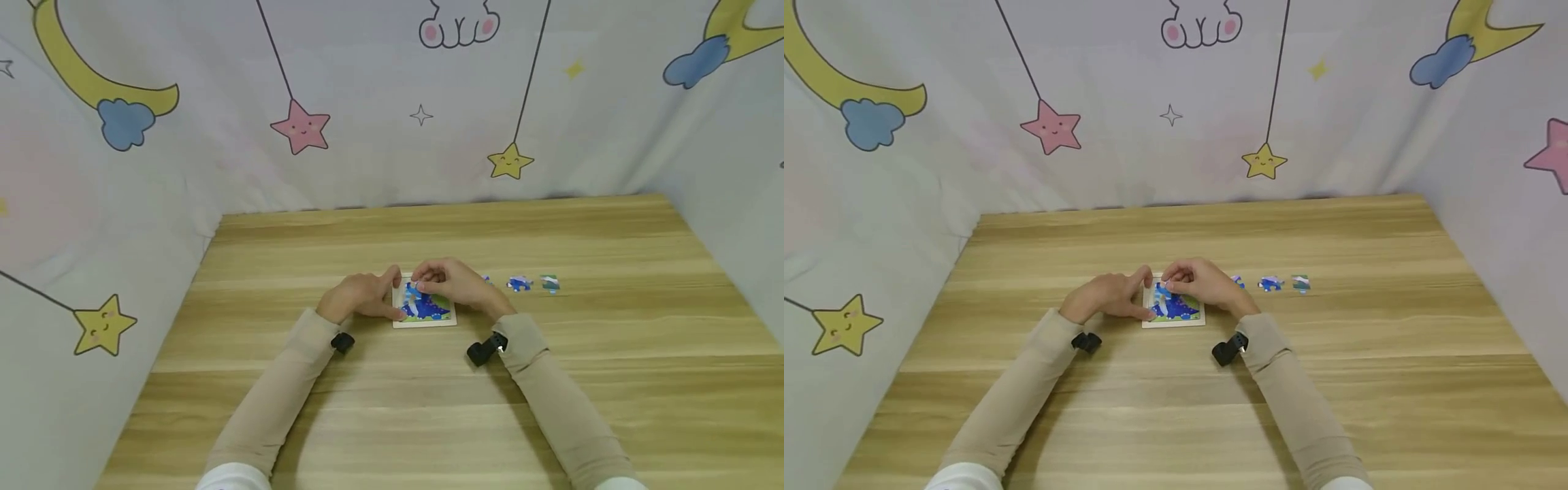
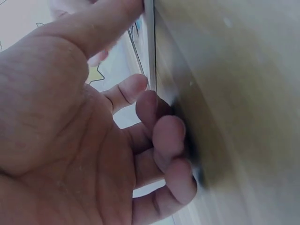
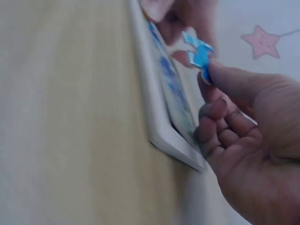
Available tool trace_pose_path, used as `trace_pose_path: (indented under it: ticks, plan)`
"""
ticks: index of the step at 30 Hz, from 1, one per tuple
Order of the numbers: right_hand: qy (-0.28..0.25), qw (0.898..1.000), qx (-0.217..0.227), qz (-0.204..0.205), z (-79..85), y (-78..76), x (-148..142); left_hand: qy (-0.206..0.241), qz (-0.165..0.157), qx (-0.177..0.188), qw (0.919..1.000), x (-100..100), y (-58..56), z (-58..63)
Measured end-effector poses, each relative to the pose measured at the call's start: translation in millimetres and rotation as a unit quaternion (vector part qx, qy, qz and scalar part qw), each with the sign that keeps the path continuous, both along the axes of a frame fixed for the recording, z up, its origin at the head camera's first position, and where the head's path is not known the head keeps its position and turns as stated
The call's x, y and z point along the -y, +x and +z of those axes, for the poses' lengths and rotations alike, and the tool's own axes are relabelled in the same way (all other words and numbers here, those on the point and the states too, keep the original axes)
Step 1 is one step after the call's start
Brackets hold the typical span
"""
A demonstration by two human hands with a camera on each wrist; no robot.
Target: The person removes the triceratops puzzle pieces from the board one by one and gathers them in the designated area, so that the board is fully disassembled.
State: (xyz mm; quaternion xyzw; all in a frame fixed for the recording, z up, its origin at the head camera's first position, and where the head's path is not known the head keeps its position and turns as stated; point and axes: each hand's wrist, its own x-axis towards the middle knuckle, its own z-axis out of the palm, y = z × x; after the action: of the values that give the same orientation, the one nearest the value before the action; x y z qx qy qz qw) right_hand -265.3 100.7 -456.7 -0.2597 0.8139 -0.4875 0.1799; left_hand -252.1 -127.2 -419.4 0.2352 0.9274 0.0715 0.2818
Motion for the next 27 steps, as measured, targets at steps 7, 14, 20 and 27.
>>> trace_pose_path:
  ticks: [7,14,20,27]
  plan:
    - [0.027,0.998,-0.045,-0.039,34.2,0.3,-50.1,0.021,-0.011,-0.015,0.9996,0.1,2.6,0.5]
    - [0.116,0.993,0.017,-0.01,51.5,6.4,-87.4,0.019,-0.006,0.001,0.9998,1.9,3.1,0.2]
    - [0.174,0.982,0.066,0.023,51.4,10.2,-100.5,0.032,-0.007,-0.003,0.9995,3.2,2.6,-1.6]
    - [0.173,0.98,0.09,0.028,43.6,7.0,-104.0,0.026,-0.012,0.002,0.9996,2.7,1.4,2.0]
